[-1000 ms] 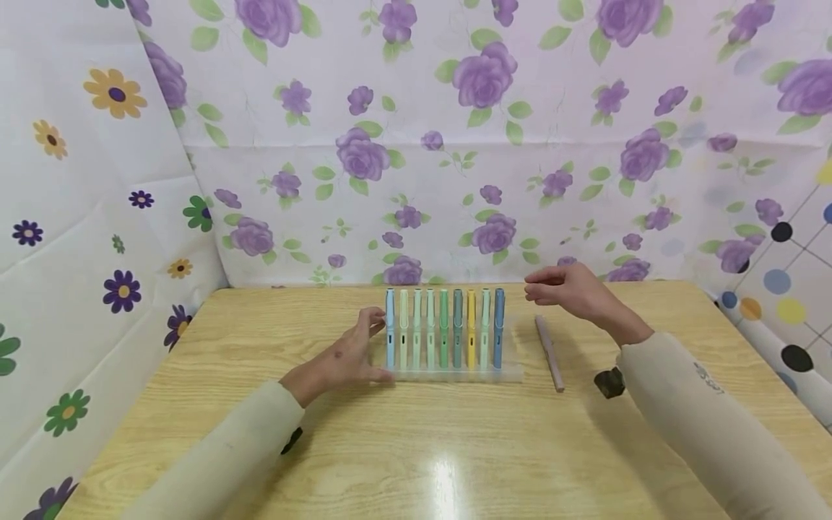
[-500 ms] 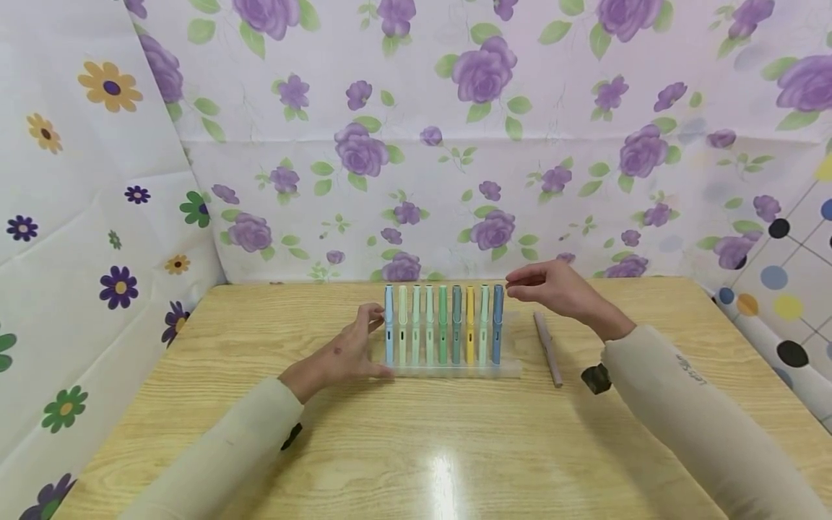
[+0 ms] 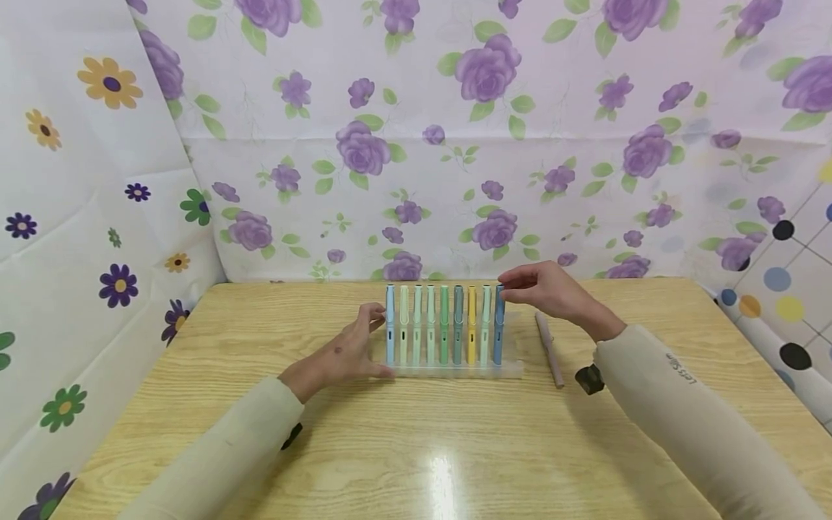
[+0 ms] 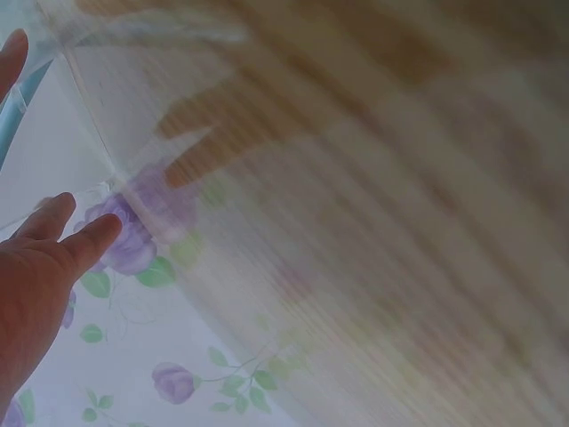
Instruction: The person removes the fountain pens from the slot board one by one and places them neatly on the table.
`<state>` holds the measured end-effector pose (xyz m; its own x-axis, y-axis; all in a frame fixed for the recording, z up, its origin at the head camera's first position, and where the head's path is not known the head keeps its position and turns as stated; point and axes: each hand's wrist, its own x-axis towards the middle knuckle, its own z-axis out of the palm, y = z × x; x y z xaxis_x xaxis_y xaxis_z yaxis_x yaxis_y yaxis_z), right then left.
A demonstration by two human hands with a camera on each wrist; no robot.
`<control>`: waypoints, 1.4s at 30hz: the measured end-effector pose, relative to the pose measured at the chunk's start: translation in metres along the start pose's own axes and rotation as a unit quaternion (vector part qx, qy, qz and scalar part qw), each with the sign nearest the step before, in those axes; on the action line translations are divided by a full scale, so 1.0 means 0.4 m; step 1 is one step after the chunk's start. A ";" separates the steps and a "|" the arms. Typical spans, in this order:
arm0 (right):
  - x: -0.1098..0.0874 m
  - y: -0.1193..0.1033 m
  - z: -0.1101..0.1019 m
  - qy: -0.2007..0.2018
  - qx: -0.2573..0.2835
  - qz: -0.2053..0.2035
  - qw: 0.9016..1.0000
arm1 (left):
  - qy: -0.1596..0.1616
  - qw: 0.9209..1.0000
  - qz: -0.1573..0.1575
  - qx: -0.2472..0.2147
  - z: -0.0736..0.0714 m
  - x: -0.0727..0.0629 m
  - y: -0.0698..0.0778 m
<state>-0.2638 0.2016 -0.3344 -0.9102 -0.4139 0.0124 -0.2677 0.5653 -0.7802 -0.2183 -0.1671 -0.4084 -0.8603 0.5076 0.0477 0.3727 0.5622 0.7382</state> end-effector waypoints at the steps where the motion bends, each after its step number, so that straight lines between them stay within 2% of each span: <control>1: 0.001 0.001 0.001 0.000 0.001 -0.001 1.000 | -0.001 1.000 0.000 -0.001 0.000 0.000 0.000; 8: 0.006 0.012 0.013 0.001 -0.007 -0.015 1.000 | -0.001 1.000 -0.002 0.000 0.000 -0.002 0.001; 14: 0.002 0.013 0.010 -0.001 0.008 -0.020 1.000 | 0.001 1.000 0.002 0.003 0.000 -0.003 0.001; 26: -0.023 -0.024 -0.054 0.018 0.019 -0.014 1.000 | 0.008 1.000 0.002 -0.004 0.007 -0.002 -0.005; 42: -0.048 0.022 -0.088 0.014 0.007 -0.018 1.000 | 0.009 1.000 0.009 0.006 0.002 -0.002 -0.003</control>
<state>-0.2598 0.2396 -0.3194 -0.9083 -0.4143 0.0582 -0.2970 0.5406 -0.7871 -0.2177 -0.1676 -0.4099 -0.8597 0.5057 0.0720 0.3911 0.5610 0.7296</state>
